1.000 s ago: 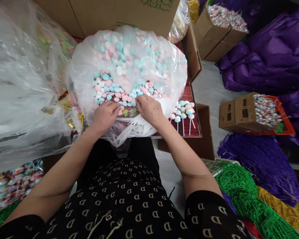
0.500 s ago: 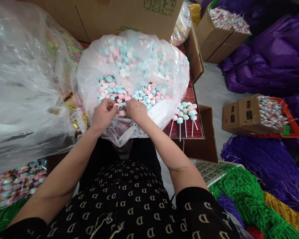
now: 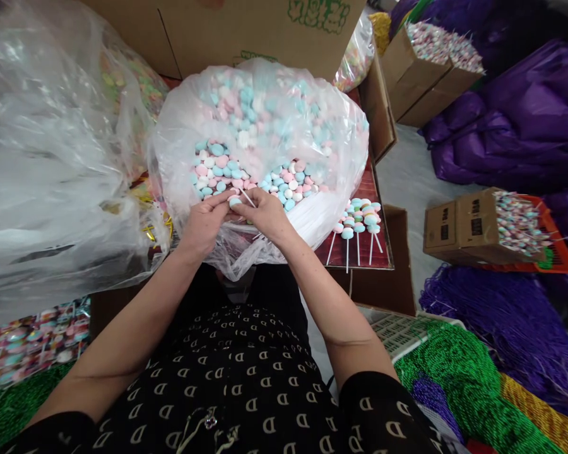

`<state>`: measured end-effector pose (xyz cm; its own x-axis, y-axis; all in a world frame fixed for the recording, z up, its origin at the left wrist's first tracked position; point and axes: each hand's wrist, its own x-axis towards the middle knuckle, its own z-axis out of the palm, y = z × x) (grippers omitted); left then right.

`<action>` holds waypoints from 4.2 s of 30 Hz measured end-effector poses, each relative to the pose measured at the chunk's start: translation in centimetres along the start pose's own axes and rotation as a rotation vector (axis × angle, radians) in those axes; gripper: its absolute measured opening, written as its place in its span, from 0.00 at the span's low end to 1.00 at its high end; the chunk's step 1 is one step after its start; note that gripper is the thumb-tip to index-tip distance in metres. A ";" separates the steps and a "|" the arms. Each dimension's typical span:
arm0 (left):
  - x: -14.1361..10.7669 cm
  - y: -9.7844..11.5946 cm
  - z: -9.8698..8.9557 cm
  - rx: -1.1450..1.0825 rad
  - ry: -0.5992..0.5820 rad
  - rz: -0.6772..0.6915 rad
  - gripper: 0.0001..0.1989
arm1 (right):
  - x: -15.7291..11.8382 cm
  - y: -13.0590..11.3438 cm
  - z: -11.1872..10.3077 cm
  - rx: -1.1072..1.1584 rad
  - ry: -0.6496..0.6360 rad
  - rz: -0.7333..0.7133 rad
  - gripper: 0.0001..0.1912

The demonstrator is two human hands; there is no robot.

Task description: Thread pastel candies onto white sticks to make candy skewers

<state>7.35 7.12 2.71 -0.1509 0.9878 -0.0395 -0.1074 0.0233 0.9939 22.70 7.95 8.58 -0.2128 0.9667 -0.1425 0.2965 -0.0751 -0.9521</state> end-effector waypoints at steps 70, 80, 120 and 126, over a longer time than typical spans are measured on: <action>-2.6 0.8 -0.4 0.326 0.073 0.230 0.07 | -7.3 2.7 4.9 0.167 0.082 0.184 0.28; -3.8 0.6 0.7 0.162 -0.079 0.249 0.14 | -5.7 2.8 3.0 0.183 0.063 0.129 0.30; -0.8 0.7 0.2 1.285 -0.395 0.464 0.12 | -8.1 5.4 0.6 0.345 0.220 0.127 0.29; -0.9 0.2 0.2 1.171 -0.357 0.440 0.07 | -8.4 5.6 0.5 0.400 0.231 0.126 0.28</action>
<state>7.63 6.31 2.96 0.3339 0.9289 0.1601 0.8275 -0.3702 0.4222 25.70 -0.74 4.29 0.0279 0.9697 -0.2428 -0.0849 -0.2397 -0.9671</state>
